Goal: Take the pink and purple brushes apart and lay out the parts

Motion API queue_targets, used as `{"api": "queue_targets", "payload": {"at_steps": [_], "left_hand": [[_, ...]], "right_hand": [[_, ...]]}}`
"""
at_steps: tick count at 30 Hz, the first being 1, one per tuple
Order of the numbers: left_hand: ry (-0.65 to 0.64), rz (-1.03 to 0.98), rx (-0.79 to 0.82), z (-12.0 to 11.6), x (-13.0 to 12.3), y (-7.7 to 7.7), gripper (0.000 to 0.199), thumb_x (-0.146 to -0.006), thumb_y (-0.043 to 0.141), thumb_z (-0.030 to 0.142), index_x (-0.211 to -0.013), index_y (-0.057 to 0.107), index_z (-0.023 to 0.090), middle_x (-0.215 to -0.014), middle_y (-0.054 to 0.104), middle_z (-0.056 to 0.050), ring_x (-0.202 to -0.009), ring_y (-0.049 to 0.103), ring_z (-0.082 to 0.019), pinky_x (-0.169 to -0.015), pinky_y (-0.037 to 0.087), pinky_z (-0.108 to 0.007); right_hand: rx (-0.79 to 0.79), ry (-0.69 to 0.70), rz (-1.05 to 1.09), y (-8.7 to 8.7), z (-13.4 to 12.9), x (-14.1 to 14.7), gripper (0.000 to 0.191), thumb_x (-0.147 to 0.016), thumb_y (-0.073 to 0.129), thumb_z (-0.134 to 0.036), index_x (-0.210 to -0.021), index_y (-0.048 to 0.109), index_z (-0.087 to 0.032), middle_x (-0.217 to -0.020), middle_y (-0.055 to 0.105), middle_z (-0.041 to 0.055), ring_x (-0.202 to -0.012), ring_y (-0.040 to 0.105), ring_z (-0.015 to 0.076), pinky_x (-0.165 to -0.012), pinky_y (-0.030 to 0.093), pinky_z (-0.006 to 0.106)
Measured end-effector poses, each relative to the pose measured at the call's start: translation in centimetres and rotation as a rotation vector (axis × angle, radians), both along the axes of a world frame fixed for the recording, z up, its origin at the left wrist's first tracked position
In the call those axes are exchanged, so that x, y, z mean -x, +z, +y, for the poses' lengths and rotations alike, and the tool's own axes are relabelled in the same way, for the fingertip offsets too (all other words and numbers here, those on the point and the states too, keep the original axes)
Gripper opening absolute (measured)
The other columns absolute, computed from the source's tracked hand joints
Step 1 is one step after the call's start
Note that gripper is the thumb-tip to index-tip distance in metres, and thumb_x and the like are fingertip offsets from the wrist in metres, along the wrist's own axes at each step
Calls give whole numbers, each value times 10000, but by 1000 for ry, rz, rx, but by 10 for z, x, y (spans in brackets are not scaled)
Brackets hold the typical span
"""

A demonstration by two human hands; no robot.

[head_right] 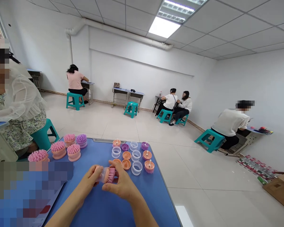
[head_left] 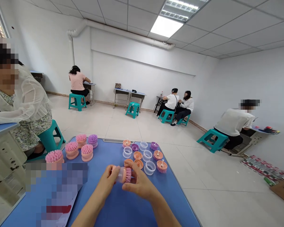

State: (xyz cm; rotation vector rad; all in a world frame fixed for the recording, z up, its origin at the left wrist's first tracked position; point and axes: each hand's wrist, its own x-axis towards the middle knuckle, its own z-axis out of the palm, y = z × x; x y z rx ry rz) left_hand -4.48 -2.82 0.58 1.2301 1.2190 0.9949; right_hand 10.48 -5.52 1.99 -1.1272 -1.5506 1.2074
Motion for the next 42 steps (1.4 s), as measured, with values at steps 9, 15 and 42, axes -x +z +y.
{"api": "queue_targets", "payload": {"at_steps": [9, 15, 42], "left_hand": [[54, 22, -15, -3, -1, 8, 386, -664, 454, 602, -625, 420, 219, -510, 367, 79, -485, 377, -112, -488, 289, -232], [86, -40, 28, -3, -3, 10, 392, -648, 467, 604, -640, 448, 212, -467, 387, 83, -455, 381, -112, -486, 298, -234], [-110, -305, 164, -6, 4, 16, 628, -498, 729, 367, -1058, 527, 165, -903, 608, -39, -776, 563, -153, -733, 448, -266]], "right_hand": [[-142, -87, -262, 3, 0, -1, 450, -680, 610, -213, -1120, 524, -244, -990, 572, 28, -849, 576, 172, -734, 499, 322], [-300, -127, -376, 12, -3, 0, 431, -643, 599, -147, -1066, 570, -222, -1019, 575, 45, -937, 551, 186, -836, 458, 347], [-387, -856, 212, -3, -30, -48, 436, -742, 611, -399, -1102, 469, -199, -1068, 584, 96, -1016, 558, 222, -874, 450, 416]]}}
